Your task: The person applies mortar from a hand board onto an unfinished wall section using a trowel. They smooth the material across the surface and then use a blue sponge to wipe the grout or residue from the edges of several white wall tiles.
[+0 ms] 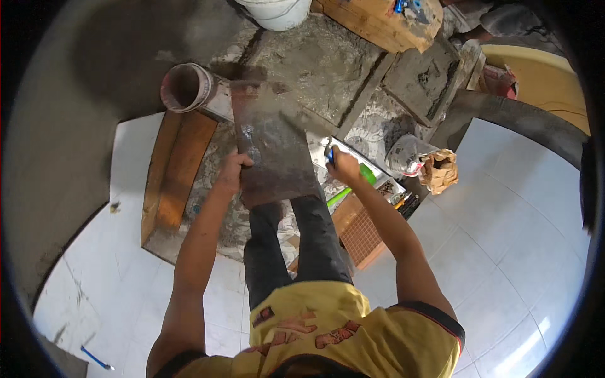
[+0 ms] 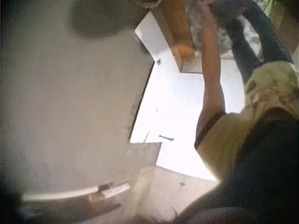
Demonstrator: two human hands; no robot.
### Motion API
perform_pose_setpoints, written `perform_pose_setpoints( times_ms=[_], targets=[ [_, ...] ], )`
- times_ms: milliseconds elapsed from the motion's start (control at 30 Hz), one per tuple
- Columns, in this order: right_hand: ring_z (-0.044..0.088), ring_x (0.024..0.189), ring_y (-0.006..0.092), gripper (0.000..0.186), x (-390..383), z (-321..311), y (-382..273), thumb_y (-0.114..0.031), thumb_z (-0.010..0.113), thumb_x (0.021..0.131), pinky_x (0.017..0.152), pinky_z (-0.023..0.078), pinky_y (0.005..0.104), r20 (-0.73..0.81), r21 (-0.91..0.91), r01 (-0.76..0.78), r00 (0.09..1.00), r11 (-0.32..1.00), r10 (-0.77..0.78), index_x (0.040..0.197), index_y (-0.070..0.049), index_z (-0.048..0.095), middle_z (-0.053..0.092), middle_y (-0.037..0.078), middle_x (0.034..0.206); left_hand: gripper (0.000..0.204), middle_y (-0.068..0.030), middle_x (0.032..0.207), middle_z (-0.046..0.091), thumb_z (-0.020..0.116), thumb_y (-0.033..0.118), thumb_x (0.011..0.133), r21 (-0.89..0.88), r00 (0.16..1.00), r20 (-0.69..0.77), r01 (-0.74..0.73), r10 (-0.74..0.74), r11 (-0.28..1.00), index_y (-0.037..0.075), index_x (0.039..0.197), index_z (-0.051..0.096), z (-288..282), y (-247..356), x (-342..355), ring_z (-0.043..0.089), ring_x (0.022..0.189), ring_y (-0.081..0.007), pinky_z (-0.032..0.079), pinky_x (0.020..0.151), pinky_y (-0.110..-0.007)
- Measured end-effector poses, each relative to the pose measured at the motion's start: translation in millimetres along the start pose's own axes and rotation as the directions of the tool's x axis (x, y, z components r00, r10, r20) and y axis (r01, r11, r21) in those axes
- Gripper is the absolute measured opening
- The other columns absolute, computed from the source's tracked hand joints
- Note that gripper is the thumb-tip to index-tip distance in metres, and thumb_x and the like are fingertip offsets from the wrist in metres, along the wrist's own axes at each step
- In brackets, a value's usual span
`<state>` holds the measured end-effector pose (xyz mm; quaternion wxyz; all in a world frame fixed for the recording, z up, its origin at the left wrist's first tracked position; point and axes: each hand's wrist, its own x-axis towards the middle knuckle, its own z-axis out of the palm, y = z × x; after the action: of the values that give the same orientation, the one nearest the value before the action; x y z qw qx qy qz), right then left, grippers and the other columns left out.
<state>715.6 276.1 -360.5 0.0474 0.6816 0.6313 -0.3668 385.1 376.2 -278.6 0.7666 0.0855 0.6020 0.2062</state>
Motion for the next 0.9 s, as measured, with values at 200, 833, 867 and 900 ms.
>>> perform_pose_setpoints(
  times_ms=[200,833,867,900],
  targets=[
    [0.068,0.091,0.0437,0.050,197,33,57,-0.033,0.064,0.082,0.081,0.055,0.0526,0.036,-0.069,-0.238,0.970,0.969,0.241,0.119,-0.001,0.056,0.069,0.026,0.099,0.051,-0.0065,0.096,0.051,0.059,0.004,0.069,-0.071,1.000,-0.015,0.012,-0.013,0.997,0.004,0.119,0.051,-15,-47,105,0.053,0.090,-0.0241,0.047,0.086,-0.043],
    [0.072,0.080,0.0325,0.034,332,23,46,-0.028,0.056,0.091,0.069,0.056,0.0432,0.333,-0.281,0.057,0.942,0.958,0.042,0.102,0.002,0.066,0.070,0.023,0.088,0.080,-0.0129,0.129,0.053,0.055,-0.010,0.065,-0.529,0.976,-0.194,-0.017,-0.102,0.848,0.004,0.143,0.040,-128,-177,76,0.055,0.117,-0.0334,0.044,0.102,-0.049],
    [0.071,0.075,0.0305,0.037,332,19,43,-0.032,0.058,0.089,0.066,0.055,0.0420,0.439,-0.057,-0.200,0.875,0.978,0.205,0.093,0.003,0.067,0.070,0.021,0.083,0.082,-0.0122,0.130,0.052,0.055,-0.010,0.065,-0.545,0.973,-0.209,-0.030,-0.101,0.838,0.005,0.144,0.039,-132,-181,77,0.054,0.118,-0.0335,0.042,0.104,-0.049],
    [0.064,0.061,0.0243,0.038,352,15,60,-0.037,0.062,0.089,0.055,0.051,0.0385,0.382,0.030,-0.178,0.911,0.984,0.153,0.090,0.001,0.063,0.064,0.015,0.073,0.082,-0.0122,0.130,0.052,0.055,-0.010,0.065,-0.556,0.980,-0.175,-0.016,-0.098,0.831,0.005,0.144,0.039,-119,-178,91,0.054,0.118,-0.0335,0.042,0.104,-0.049]
  ],
)
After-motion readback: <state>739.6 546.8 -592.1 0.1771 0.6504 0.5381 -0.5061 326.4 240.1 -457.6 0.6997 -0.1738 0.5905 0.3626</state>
